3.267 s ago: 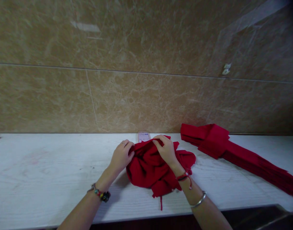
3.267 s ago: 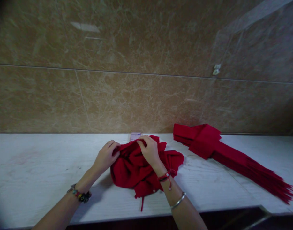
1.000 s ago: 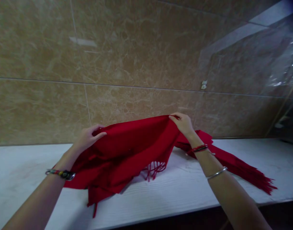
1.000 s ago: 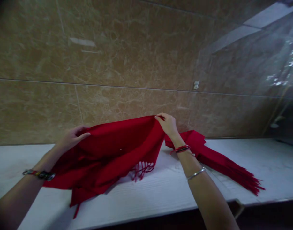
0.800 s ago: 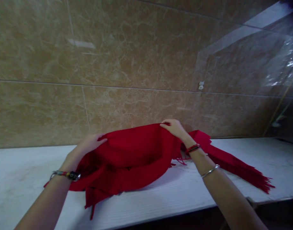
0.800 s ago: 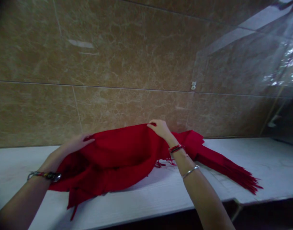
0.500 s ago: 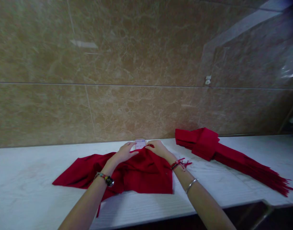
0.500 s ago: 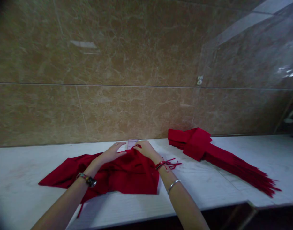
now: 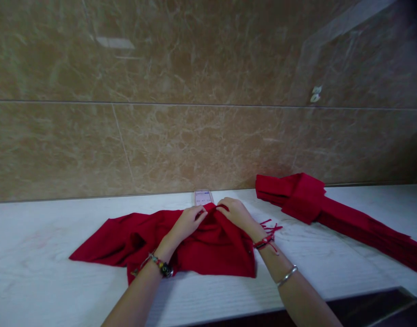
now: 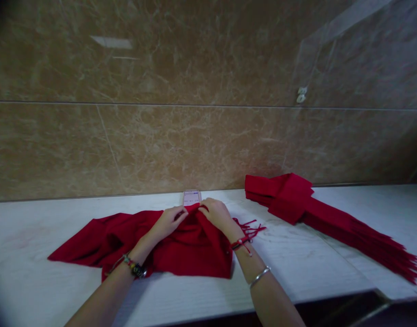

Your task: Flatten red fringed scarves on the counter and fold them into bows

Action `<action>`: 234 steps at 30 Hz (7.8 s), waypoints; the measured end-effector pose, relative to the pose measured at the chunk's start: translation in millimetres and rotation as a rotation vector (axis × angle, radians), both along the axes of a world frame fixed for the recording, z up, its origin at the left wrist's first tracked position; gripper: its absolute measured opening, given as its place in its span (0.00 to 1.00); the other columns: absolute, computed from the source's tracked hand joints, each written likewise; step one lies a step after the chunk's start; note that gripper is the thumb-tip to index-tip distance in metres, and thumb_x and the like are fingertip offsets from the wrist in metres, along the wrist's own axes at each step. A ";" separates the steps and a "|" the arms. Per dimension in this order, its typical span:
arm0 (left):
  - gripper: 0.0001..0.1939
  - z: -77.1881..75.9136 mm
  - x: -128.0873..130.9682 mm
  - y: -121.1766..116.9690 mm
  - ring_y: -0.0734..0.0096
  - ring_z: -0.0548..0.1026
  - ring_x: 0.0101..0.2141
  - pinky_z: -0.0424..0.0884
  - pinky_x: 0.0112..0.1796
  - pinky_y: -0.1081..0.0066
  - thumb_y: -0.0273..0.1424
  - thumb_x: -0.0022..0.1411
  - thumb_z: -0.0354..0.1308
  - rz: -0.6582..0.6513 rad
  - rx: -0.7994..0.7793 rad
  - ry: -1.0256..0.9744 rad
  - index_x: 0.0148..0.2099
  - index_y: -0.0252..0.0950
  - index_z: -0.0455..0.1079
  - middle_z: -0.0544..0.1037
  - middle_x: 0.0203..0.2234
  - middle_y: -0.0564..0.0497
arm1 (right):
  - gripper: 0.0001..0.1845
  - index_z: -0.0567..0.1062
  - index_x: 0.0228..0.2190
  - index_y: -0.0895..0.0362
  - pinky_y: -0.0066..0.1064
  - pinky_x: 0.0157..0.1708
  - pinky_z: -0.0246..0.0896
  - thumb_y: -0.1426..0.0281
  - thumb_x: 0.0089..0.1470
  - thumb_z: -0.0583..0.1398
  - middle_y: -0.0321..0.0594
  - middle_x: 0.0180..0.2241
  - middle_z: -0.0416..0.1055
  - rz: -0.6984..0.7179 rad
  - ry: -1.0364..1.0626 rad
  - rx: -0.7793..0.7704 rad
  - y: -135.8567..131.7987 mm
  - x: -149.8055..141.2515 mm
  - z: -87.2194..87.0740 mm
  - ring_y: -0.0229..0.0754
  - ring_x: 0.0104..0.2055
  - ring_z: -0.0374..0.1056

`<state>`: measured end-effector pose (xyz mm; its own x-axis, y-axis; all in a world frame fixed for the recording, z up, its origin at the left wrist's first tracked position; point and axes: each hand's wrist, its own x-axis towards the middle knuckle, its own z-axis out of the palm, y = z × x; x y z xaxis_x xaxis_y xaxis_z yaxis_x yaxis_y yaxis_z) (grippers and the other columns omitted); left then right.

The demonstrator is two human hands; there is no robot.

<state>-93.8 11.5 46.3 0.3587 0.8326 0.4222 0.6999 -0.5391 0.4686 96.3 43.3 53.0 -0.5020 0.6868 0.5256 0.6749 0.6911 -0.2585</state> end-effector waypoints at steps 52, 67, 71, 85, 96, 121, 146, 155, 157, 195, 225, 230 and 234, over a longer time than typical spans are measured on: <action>0.12 3.7 -10.0 -3.9 0.69 0.72 0.31 0.66 0.35 0.71 0.30 0.63 0.44 0.109 0.229 0.193 0.33 0.34 0.68 0.75 0.29 0.49 | 0.05 0.74 0.31 0.58 0.32 0.37 0.60 0.74 0.50 0.57 0.41 0.31 0.73 0.074 0.234 0.029 -4.0 -0.8 -1.6 0.40 0.34 0.67; 0.08 3.4 -11.5 -3.7 0.68 0.72 0.34 0.67 0.37 0.69 0.27 0.61 0.48 0.142 0.346 0.224 0.36 0.34 0.68 0.75 0.31 0.48 | 0.06 0.72 0.28 0.57 0.34 0.36 0.59 0.76 0.51 0.56 0.41 0.29 0.72 0.031 0.245 0.072 -4.0 -3.1 -1.8 0.41 0.33 0.66; 0.07 1.8 -8.8 -4.3 0.69 0.72 0.34 0.67 0.38 0.68 0.27 0.61 0.49 0.114 0.386 0.236 0.37 0.34 0.68 0.75 0.32 0.49 | 0.13 0.70 0.39 0.57 0.36 0.42 0.57 0.71 0.48 0.59 0.43 0.39 0.71 0.099 0.216 0.094 -6.4 -6.7 -7.1 0.43 0.42 0.64; 0.09 2.2 -7.1 -7.2 0.68 0.69 0.37 0.64 0.41 0.65 0.25 0.60 0.48 0.078 0.472 0.225 0.39 0.36 0.68 0.73 0.33 0.49 | 0.06 0.71 0.29 0.57 0.34 0.40 0.56 0.76 0.52 0.54 0.40 0.30 0.71 0.107 0.202 0.120 -11.6 -16.4 -7.9 0.41 0.35 0.65; 0.07 1.9 -6.8 -7.0 0.67 0.69 0.38 0.64 0.41 0.66 0.28 0.59 0.51 0.110 0.472 0.214 0.40 0.35 0.68 0.73 0.35 0.48 | 0.07 0.72 0.31 0.57 0.37 0.42 0.55 0.77 0.51 0.55 0.41 0.31 0.73 0.099 0.158 0.126 -8.9 -16.8 -12.3 0.42 0.37 0.66; 0.08 9.8 -17.4 -5.8 0.67 0.71 0.35 0.64 0.39 0.66 0.27 0.61 0.48 0.239 0.373 0.316 0.36 0.35 0.69 0.75 0.32 0.48 | 0.08 0.73 0.30 0.57 0.36 0.39 0.58 0.76 0.51 0.54 0.43 0.32 0.73 -0.055 0.158 0.084 5.9 2.7 -13.2 0.43 0.35 0.67; 0.07 8.0 -9.8 -10.6 0.68 0.72 0.34 0.66 0.38 0.68 0.26 0.60 0.50 0.142 0.375 0.352 0.36 0.34 0.69 0.75 0.32 0.48 | 0.21 0.66 0.46 0.56 0.40 0.49 0.53 0.69 0.49 0.59 0.46 0.46 0.67 0.151 0.188 0.127 -5.9 -4.0 -9.8 0.45 0.49 0.60; 0.07 9.3 -10.8 -10.9 0.68 0.72 0.34 0.66 0.38 0.69 0.26 0.60 0.50 0.138 0.337 0.331 0.37 0.34 0.69 0.76 0.32 0.48 | 0.09 0.74 0.31 0.56 0.36 0.40 0.59 0.77 0.49 0.55 0.42 0.32 0.74 0.120 0.176 0.080 -11.3 -10.9 -6.7 0.42 0.36 0.68; 0.07 10.8 -14.8 -9.3 0.67 0.72 0.35 0.66 0.39 0.68 0.25 0.60 0.50 0.163 0.327 0.340 0.38 0.34 0.69 0.76 0.33 0.47 | 0.11 0.74 0.29 0.56 0.35 0.39 0.60 0.78 0.48 0.53 0.41 0.32 0.74 0.048 0.277 0.073 -5.3 -3.9 -5.4 0.42 0.36 0.68; 0.15 12.5 -8.2 -13.8 0.67 0.73 0.33 0.66 0.36 0.70 0.33 0.64 0.42 0.151 0.188 0.284 0.38 0.35 0.69 0.77 0.33 0.47 | 0.08 0.74 0.32 0.54 0.43 0.49 0.51 0.71 0.52 0.54 0.39 0.33 0.74 0.119 0.273 0.098 -20.1 -23.7 -9.7 0.42 0.36 0.67; 0.13 22.1 -26.4 -15.2 0.69 0.73 0.30 0.66 0.32 0.73 0.33 0.64 0.42 0.323 0.191 0.347 0.41 0.38 0.68 0.76 0.29 0.49 | 0.18 0.68 0.44 0.55 0.48 0.51 0.46 0.68 0.49 0.55 0.47 0.46 0.66 -0.019 0.244 0.314 -12.1 1.2 -0.1 0.48 0.50 0.58; 0.13 20.9 -23.0 -16.1 0.68 0.73 0.30 0.66 0.33 0.71 0.33 0.64 0.42 0.301 0.226 0.382 0.40 0.37 0.68 0.76 0.28 0.47 | 0.15 0.70 0.43 0.53 0.50 0.54 0.39 0.67 0.52 0.54 0.43 0.44 0.69 0.096 0.133 0.251 -21.6 -14.5 -2.8 0.46 0.48 0.62; 0.12 21.6 -24.0 -14.3 0.69 0.72 0.29 0.65 0.35 0.69 0.32 0.63 0.45 0.273 0.278 0.418 0.36 0.36 0.69 0.76 0.26 0.48 | 0.11 0.73 0.28 0.54 0.40 0.44 0.57 0.66 0.53 0.52 0.40 0.29 0.73 0.075 0.367 0.111 -18.4 -11.4 0.2 0.43 0.33 0.67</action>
